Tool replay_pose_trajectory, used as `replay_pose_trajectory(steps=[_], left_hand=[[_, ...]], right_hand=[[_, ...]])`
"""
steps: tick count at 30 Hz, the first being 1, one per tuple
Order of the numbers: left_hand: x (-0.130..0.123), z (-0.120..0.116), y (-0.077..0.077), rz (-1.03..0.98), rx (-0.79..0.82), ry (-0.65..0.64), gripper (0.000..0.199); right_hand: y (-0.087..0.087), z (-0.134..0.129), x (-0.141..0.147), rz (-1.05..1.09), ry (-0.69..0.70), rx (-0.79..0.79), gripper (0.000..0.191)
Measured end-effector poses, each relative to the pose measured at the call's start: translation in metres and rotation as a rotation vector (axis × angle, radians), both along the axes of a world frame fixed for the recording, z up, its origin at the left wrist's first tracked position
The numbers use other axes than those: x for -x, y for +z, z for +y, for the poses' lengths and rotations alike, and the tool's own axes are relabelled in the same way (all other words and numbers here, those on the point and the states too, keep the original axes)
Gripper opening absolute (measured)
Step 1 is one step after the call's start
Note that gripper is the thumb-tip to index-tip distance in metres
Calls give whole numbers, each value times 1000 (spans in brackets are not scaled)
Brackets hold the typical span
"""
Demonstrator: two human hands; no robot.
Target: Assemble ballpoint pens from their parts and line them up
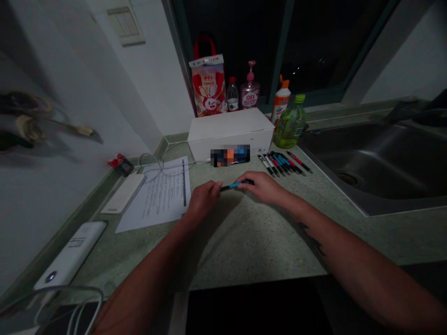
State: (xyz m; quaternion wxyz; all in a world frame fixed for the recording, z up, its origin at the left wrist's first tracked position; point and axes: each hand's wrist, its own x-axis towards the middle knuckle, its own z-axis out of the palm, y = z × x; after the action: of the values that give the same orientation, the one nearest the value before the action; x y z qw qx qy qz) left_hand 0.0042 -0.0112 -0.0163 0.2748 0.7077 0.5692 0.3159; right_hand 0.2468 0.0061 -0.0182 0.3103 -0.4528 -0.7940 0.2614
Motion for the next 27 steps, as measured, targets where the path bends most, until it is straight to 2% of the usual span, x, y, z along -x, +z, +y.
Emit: replay_pose_trajectory(steps=[2,3,6,9,11,15,18,23,27], left_hand=[[-1,1,-3,-80,-56,-35,20],[-2,1,-5,-104,-80,-65,24],[-4,-1,-5,-49,-80,-113,16],[-4,-4,-3,53,0,-92,26],[-4,-5,-4,60,28,-103,23],[-5,-4,-9,28,-46,-163,18],[-7,-3,-11,38,-109,-149,16],[-7,-4,-9,37,-102,-154,19],[-6,-3,-9,68,-118,-157,19]], right_hand=[[-1,0,0,-1,-3,-1,11],[-1,0,0,-1,-1,-2,11],[-1,0,1,-4,13,-21,11],[0,-1,2,-44,12,-64,10],[0,-2,2,-83,14,-86,11],[1,-6,7,-121,39,-50,17],[3,-8,9,-137,49,-19,19],[4,-7,8,-83,36,-122,14],[3,-6,7,-132,32,-15,17]])
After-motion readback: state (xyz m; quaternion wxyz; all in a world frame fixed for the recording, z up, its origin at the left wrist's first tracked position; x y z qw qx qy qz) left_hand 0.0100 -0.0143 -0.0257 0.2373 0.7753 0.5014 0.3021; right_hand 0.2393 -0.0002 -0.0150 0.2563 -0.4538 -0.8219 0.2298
